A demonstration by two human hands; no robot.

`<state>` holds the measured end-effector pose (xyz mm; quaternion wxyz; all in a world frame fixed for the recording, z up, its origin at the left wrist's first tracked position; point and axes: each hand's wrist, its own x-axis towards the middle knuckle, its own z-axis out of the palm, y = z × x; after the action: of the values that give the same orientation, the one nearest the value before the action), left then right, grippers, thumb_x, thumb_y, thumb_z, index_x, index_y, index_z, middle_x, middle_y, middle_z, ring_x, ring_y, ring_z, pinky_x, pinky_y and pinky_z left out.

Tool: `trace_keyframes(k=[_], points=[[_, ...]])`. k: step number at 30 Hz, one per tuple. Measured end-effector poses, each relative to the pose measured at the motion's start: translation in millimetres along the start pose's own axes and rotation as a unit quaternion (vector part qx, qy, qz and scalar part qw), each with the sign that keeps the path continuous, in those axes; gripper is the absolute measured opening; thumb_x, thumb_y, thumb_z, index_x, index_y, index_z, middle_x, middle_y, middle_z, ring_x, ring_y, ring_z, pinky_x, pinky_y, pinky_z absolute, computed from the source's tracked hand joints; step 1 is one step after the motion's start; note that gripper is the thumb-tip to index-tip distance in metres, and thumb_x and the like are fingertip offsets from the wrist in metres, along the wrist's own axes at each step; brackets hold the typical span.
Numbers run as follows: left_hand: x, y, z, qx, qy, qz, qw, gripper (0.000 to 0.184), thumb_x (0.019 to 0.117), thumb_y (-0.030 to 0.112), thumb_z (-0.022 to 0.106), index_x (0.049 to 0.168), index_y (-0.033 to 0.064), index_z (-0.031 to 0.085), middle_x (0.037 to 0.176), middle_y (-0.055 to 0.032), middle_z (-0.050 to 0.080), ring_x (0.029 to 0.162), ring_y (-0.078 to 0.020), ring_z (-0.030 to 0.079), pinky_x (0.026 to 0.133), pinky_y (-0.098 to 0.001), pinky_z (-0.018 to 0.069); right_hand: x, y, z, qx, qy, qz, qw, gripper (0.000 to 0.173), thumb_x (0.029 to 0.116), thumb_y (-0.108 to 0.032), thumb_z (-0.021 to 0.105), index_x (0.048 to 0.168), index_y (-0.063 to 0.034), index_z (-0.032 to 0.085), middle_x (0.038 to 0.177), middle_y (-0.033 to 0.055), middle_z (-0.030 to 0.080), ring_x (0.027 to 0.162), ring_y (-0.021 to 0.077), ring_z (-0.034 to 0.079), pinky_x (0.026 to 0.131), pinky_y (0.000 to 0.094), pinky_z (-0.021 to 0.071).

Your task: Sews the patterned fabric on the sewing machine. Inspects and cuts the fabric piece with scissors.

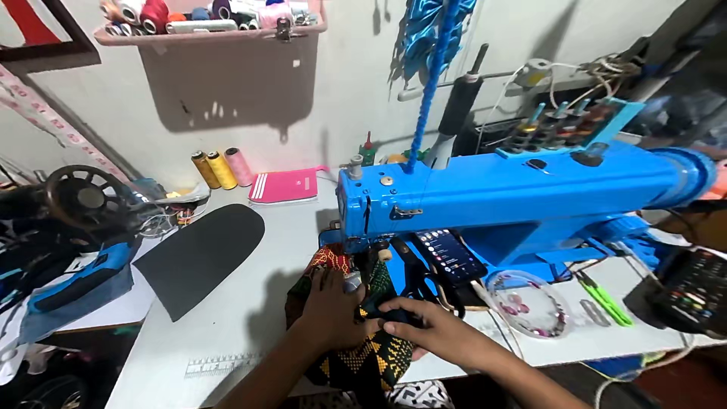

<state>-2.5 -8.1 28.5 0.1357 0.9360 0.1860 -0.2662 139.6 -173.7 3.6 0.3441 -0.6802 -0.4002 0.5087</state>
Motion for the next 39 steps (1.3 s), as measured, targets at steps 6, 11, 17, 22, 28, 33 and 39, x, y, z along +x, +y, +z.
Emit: trace_keyframes(k=[6, 11, 17, 22, 28, 33, 39], points=[[6.0, -11.7, -0.5, -0.011, 0.025, 0.009, 1.0, 0.077, 0.1, 0.07, 0.038, 0.162, 0.0244, 0.033, 0.165, -0.0253, 0.023, 0.155, -0.0421, 0.014, 0.122, -0.0644, 0.0002, -2.9, -1.8, 6.2, 0.14, -0.017, 0.021, 0.99, 0.044, 0.1015, -0.021, 0.063, 0.142, -0.0094, 0.05, 0.125, 0.0123, 0.062, 0.091, 0.0214, 0.073, 0.073, 0.0382, 0.0645], [5.9, -22.3, -16.1, -0.025, 0.014, 0.028, 0.999, 0.075, 0.1001, 0.07, 0.04, 0.16, 0.0242, 0.037, 0.162, -0.0175, 0.035, 0.153, -0.0345, 0.027, 0.123, -0.0616, 0.0077, -7.0, -2.3, 15.2, 0.265, -0.012, 0.025, 0.964, 0.048, 0.0962, -0.004, 0.064, 0.141, -0.0117, 0.049, 0.123, 0.0133, 0.064, 0.094, 0.0263, 0.073, 0.076, 0.043, 0.065], [-0.1, -16.0, -27.5, -0.046, 0.021, 0.045, 0.998, 0.085, 0.0954, 0.076, 0.041, 0.16, 0.0215, 0.037, 0.153, -0.0136, 0.05, 0.145, -0.0368, 0.04, 0.117, -0.0663, 0.0188, 5.5, -19.3, -47.2, 0.111, 0.157, -0.031, 0.981, 0.035, 0.0957, 0.0, 0.056, 0.13, -0.0073, 0.056, 0.092, 0.0051, 0.066, 0.068, 0.0093, 0.062, 0.058, 0.0268, 0.0528], [0.5, -28.1, -26.5, -0.081, 0.038, 0.093, 0.992, 0.081, 0.0969, 0.072, 0.045, 0.16, 0.0206, 0.038, 0.156, -0.0085, 0.048, 0.153, -0.0326, 0.029, 0.122, -0.0628, 0.0095, 39.6, -29.3, -87.4, 0.129, 0.275, -0.005, 0.953, 0.016, 0.0959, -0.002, 0.063, 0.112, -0.0007, 0.065, 0.092, 0.0044, 0.066, 0.076, 0.0079, 0.061, 0.069, 0.0259, 0.0534], [3.1, 19.6, 27.6, -0.068, 0.128, 0.028, 0.989, 0.123, 0.0793, 0.088, 0.051, 0.162, 0.0028, 0.022, 0.162, -0.0299, 0.029, 0.147, -0.054, 0.029, 0.114, -0.0679, 0.0297, 68.3, -30.4, -95.4, 0.103, 0.363, -0.019, 0.926, 0.021, 0.1026, -0.003, 0.057, 0.121, 0.0064, 0.059, 0.102, 0.0102, 0.062, 0.087, 0.0083, 0.059, 0.077, 0.0257, 0.0526], [7.0, 27.6, 32.6, -0.125, 0.176, -0.005, 0.976, 0.117, 0.0786, 0.086, 0.056, 0.162, 0.0093, 0.028, 0.161, -0.0248, 0.036, 0.146, -0.0508, 0.032, 0.115, -0.0676, 0.0278, 37.1, -0.4, -87.6, -0.023, 0.348, -0.085, 0.933, 0.045, 0.0977, -0.025, 0.068, 0.132, 0.0008, 0.057, 0.119, 0.016, 0.068, 0.105, 0.019, 0.067, 0.092, 0.0402, 0.056], [-7.9, -36.2, 13.4, -0.17, 0.083, 0.13, 0.973, 0.086, 0.096, 0.062, 0.058, 0.16, 0.0103, 0.035, 0.159, -0.0168, 0.042, 0.149, -0.0378, 0.034, 0.119, -0.0619, 0.0232, 1.3, 19.7, -52.6, -0.175, 0.343, -0.146, 0.911, 0.065, 0.0953, -0.018, 0.064, 0.155, -0.007, 0.041, 0.146, 0.0201, 0.055, 0.127, 0.0338, 0.059, 0.104, 0.0549, 0.0492]])
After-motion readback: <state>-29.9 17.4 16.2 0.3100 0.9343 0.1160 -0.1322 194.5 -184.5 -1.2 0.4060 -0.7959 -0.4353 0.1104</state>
